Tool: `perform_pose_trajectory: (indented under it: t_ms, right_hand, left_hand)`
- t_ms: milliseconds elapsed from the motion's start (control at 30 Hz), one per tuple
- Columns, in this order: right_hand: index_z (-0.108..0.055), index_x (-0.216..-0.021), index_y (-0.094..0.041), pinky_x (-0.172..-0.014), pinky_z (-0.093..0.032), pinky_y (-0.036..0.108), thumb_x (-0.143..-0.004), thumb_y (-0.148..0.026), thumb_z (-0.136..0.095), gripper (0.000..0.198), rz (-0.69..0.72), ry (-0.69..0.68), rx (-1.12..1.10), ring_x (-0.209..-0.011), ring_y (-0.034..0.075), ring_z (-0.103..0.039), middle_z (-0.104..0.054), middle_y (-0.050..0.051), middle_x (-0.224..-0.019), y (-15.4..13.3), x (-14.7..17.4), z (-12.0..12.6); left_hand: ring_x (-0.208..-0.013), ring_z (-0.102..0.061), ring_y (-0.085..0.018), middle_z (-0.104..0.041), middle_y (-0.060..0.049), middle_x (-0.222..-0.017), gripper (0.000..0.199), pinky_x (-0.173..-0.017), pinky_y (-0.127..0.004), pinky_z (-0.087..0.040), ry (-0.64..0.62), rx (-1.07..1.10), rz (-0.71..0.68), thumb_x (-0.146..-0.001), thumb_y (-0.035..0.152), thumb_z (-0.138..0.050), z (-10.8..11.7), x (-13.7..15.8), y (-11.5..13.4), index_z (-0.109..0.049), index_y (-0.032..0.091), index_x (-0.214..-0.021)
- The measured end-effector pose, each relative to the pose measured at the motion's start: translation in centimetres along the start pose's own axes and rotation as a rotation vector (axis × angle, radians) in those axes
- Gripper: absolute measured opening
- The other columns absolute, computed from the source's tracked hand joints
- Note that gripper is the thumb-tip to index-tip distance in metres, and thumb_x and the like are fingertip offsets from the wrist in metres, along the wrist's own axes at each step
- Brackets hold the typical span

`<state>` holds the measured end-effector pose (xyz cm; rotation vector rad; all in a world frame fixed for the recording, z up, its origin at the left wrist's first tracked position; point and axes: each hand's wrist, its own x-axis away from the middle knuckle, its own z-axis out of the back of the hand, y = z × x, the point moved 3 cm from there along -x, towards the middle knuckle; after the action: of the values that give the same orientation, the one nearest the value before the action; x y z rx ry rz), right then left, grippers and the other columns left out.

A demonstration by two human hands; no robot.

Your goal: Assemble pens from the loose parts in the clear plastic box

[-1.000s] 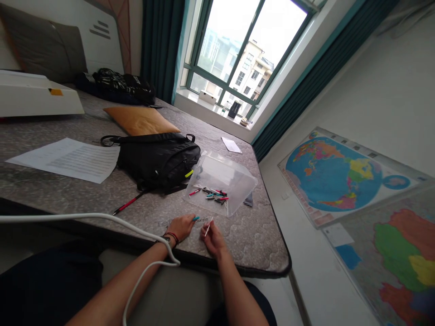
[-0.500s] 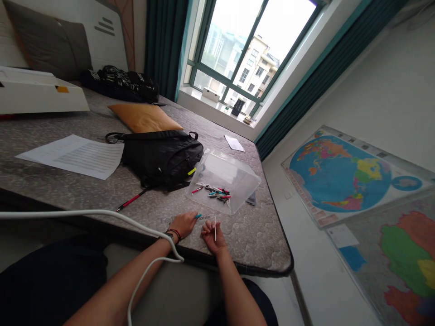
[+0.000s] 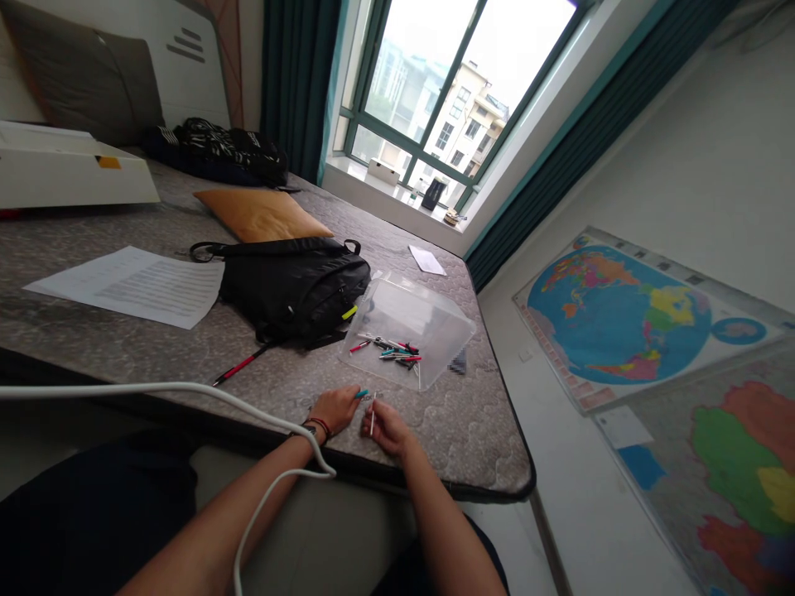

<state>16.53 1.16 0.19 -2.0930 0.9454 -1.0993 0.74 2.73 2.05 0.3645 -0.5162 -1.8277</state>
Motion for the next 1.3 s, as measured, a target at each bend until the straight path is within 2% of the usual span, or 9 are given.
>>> perform_pose_trajectory:
  t_ms: [67,167,267,367,433,600,767,1033,1300]
  right_hand:
    - [-0.059,-0.072,-0.016,-0.051,-0.042,0.023,-0.074,-0.046,-0.079,0.036,-0.049,0.069,0.099,-0.049,0.009,-0.046,-0.049,-0.005,-0.054,-2.4,-1.1,0.3]
    - [-0.058,-0.074,-0.018,-0.051,-0.043,0.02,-0.088,-0.057,-0.058,0.041,0.191,0.46,0.052,-0.046,0.009,-0.048,-0.054,-0.003,-0.055,-7.7,-2.2,1.4]
    - [-0.063,-0.085,-0.018,-0.05,-0.046,0.023,-0.095,-0.065,-0.033,0.056,0.231,0.622,0.128,-0.05,0.011,-0.055,-0.065,0.004,-0.068,-9.5,-2.6,1.6]
    - [-0.063,-0.077,-0.018,-0.042,-0.039,0.024,-0.094,-0.063,-0.035,0.056,0.162,0.62,0.402,-0.044,0.012,-0.051,-0.061,0.003,-0.06,-6.4,-2.6,1.4]
    - [-0.06,-0.069,-0.019,-0.041,-0.036,0.023,-0.091,-0.063,-0.042,0.052,0.279,0.619,0.542,-0.043,0.012,-0.047,-0.056,0.001,-0.055,-3.5,-2.4,1.3]
    - [-0.057,-0.067,-0.02,-0.039,-0.03,0.023,-0.087,-0.071,-0.039,0.057,0.326,0.42,0.548,-0.039,0.01,-0.042,-0.051,-0.002,-0.049,0.7,-2.7,0.2]
    - [-0.055,-0.062,-0.02,-0.038,-0.028,0.021,-0.082,-0.066,-0.052,0.05,0.255,0.301,0.526,-0.037,0.009,-0.041,-0.05,-0.004,-0.046,0.1,-3.0,-0.8]
    - [-0.048,-0.066,-0.021,-0.04,-0.029,0.021,-0.089,-0.057,-0.038,0.044,0.306,0.526,0.081,-0.04,0.009,-0.04,-0.053,-0.001,-0.055,-0.7,-2.2,0.6]
    - [-0.049,-0.065,-0.02,-0.039,-0.028,0.021,-0.092,-0.044,-0.035,0.039,0.283,0.468,-0.066,-0.039,0.009,-0.041,-0.055,0.001,-0.056,-1.0,-2.1,1.1]
  left_hand:
    - [-0.093,-0.067,-0.023,-0.07,-0.008,-0.105,0.039,-0.079,-0.032,-0.045,-0.001,0.0,0.008,-0.1,0.045,-0.026,0.1,0.0,0.0,-0.059,0.025,-0.107]
    - [-0.094,-0.067,-0.023,-0.07,-0.008,-0.105,0.039,-0.079,-0.032,-0.045,-0.013,0.002,0.024,-0.1,0.046,-0.026,0.2,0.0,0.1,-0.059,0.025,-0.107]
    - [-0.095,-0.066,-0.024,-0.07,-0.009,-0.106,0.039,-0.079,-0.033,-0.045,-0.022,0.01,0.036,-0.1,0.046,-0.027,0.3,0.0,0.1,-0.059,0.025,-0.107]
    - [-0.096,-0.066,-0.023,-0.07,-0.008,-0.106,0.039,-0.08,-0.032,-0.044,-0.018,0.014,0.045,-0.1,0.046,-0.027,0.3,0.0,0.2,-0.059,0.025,-0.106]
    - [-0.096,-0.066,-0.023,-0.07,-0.008,-0.105,0.038,-0.08,-0.032,-0.044,-0.011,0.012,0.029,-0.1,0.044,-0.028,0.3,0.0,0.2,-0.06,0.025,-0.105]
    - [-0.094,-0.067,-0.022,-0.07,-0.008,-0.103,0.034,-0.078,-0.031,-0.044,-0.02,-0.016,0.016,-0.099,0.039,-0.031,0.1,0.0,0.2,-0.061,0.024,-0.104]
    - [-0.095,-0.066,-0.022,-0.069,-0.008,-0.106,0.027,-0.079,-0.03,-0.044,-0.036,-0.064,-0.023,-0.098,0.034,-0.035,0.1,0.1,0.4,-0.06,0.023,-0.103]
    - [-0.093,-0.068,-0.024,-0.07,-0.01,-0.104,0.034,-0.074,-0.03,-0.044,0.013,-0.129,0.102,-0.099,0.04,-0.035,0.7,0.3,0.7,-0.05,0.023,-0.123]
    - [-0.093,-0.069,-0.025,-0.071,-0.011,-0.104,0.038,-0.072,-0.031,-0.044,0.057,-0.14,0.106,-0.099,0.043,-0.035,0.5,0.1,0.7,-0.045,0.021,-0.129]
